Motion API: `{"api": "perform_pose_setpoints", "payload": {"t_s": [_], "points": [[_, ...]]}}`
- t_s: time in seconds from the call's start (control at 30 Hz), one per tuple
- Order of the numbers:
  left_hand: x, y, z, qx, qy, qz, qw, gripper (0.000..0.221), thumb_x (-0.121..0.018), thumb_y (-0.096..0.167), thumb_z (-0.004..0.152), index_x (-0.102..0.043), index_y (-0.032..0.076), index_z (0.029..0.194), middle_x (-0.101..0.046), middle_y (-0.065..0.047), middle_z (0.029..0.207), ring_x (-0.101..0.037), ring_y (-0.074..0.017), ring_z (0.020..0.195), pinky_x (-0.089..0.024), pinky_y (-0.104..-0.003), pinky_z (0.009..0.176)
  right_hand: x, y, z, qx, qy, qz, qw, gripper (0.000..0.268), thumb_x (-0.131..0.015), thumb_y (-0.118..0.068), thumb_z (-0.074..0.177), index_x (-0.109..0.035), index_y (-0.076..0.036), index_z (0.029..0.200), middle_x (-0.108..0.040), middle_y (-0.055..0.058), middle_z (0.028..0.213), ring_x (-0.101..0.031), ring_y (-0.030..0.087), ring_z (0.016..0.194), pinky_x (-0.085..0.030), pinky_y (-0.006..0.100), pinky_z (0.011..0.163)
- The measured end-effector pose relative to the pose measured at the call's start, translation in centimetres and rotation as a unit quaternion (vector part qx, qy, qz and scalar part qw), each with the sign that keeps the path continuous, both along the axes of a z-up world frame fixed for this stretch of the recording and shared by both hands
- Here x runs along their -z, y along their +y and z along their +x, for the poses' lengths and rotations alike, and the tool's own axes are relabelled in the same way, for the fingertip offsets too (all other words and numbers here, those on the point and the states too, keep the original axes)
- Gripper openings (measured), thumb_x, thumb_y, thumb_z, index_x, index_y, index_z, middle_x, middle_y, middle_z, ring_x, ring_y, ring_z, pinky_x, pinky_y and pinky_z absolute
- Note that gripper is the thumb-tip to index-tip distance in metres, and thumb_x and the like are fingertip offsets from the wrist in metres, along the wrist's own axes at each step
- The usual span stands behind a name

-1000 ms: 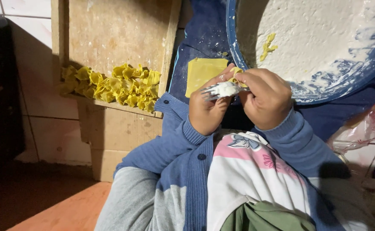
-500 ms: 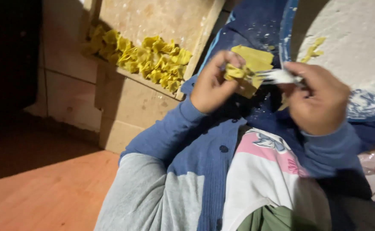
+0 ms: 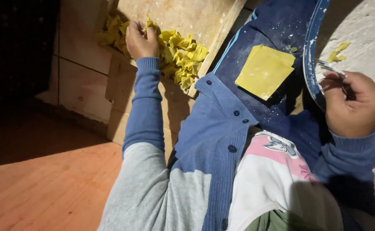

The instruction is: A person is manually filling and folding small dough squares to create dumplings at a fast pace.

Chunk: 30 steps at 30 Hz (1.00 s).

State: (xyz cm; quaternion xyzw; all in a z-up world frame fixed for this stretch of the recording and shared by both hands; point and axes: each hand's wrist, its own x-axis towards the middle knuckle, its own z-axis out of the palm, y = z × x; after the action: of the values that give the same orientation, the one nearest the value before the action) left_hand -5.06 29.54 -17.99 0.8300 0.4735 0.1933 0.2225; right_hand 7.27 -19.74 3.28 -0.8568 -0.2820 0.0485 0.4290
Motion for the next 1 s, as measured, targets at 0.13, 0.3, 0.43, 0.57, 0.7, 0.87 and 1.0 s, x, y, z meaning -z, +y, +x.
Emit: {"api": "perform_pose_setpoints", "payload": {"t_s": [0.13,0.3,0.43,0.57,0.7,0.87,1.0], "points": [[0.2,-0.5,0.3,-0.041,0.054,0.043,0.997,0.018,-0.076,0.033,0.087,-0.064,0.019,0.085,-0.069,0.000,0.094,-0.063,-0.0253,0.097,-0.048,-0.058,0.090,0.0,-0.4,0.1,0.013,-0.005,-0.034,0.999,0.003,-0.077,0.022,0.126,-0.077,0.023,0.122,-0.068,0.028,0.101,-0.061,0.028,0.091,-0.048,0.040,0.081],[-0.4,-1.1,0.6,-0.034,0.122,0.016,0.992,0.022,-0.079,0.035,0.087,-0.063,0.022,0.080,-0.064,0.000,0.097,-0.060,-0.0235,0.100,-0.046,-0.057,0.097,0.3,-0.8,0.3,0.008,-0.003,-0.020,1.000,0.003,-0.077,0.023,0.125,-0.075,0.025,0.125,-0.070,0.033,0.111,-0.069,0.037,0.103,-0.054,0.043,0.088],[-2.9,-2.9,1.3,-0.010,0.132,0.007,0.991,0.023,-0.071,0.043,0.092,-0.067,0.021,0.096,-0.063,-0.003,0.109,-0.061,-0.0231,0.107,-0.044,-0.059,0.101,0.8,-1.5,0.7,0.022,-0.004,-0.007,1.000,0.010,-0.073,0.028,0.115,-0.072,0.029,0.125,-0.072,0.037,0.116,-0.072,0.043,0.111,-0.060,0.049,0.097],[-9.2,-10.1,3.8,0.261,-0.181,0.071,0.946,0.006,-0.054,0.006,0.093,-0.060,0.007,0.097,-0.065,-0.011,0.101,-0.063,-0.0237,0.094,-0.055,-0.040,0.089,2.1,-3.7,1.6,0.010,-0.038,-0.051,0.998,0.014,-0.076,0.022,0.114,-0.071,0.029,0.125,-0.072,0.041,0.119,-0.073,0.049,0.113,-0.059,0.051,0.095],[-20.7,-20.1,4.9,0.562,-0.273,-0.035,0.780,0.019,-0.065,0.014,0.103,-0.077,0.013,0.089,-0.072,-0.004,0.087,-0.068,-0.0230,0.077,-0.054,-0.040,0.077,3.6,-6.2,2.3,-0.009,-0.084,-0.140,0.986,0.019,-0.068,0.010,0.115,-0.079,0.021,0.124,-0.076,0.034,0.116,-0.074,0.048,0.109,-0.058,0.054,0.090],[-18.0,-24.8,3.9,0.614,-0.156,0.009,0.774,0.021,-0.055,0.025,0.106,-0.061,0.006,0.098,-0.056,-0.012,0.088,-0.052,-0.0321,0.070,-0.043,-0.045,0.064,2.8,-5.8,1.4,0.021,-0.031,-0.120,0.992,0.019,-0.071,0.010,0.112,-0.077,0.021,0.126,-0.075,0.034,0.119,-0.073,0.045,0.110,-0.058,0.051,0.094],[-18.2,-25.9,3.8,0.583,-0.130,0.076,0.798,0.015,-0.062,0.011,0.104,-0.059,0.003,0.092,-0.053,-0.013,0.083,-0.051,-0.0309,0.067,-0.045,-0.045,0.061,1.6,-4.0,0.6,0.057,0.076,-0.063,0.993,0.021,-0.072,0.009,0.110,-0.072,0.019,0.129,-0.072,0.033,0.120,-0.071,0.040,0.107,-0.060,0.045,0.086]]}}
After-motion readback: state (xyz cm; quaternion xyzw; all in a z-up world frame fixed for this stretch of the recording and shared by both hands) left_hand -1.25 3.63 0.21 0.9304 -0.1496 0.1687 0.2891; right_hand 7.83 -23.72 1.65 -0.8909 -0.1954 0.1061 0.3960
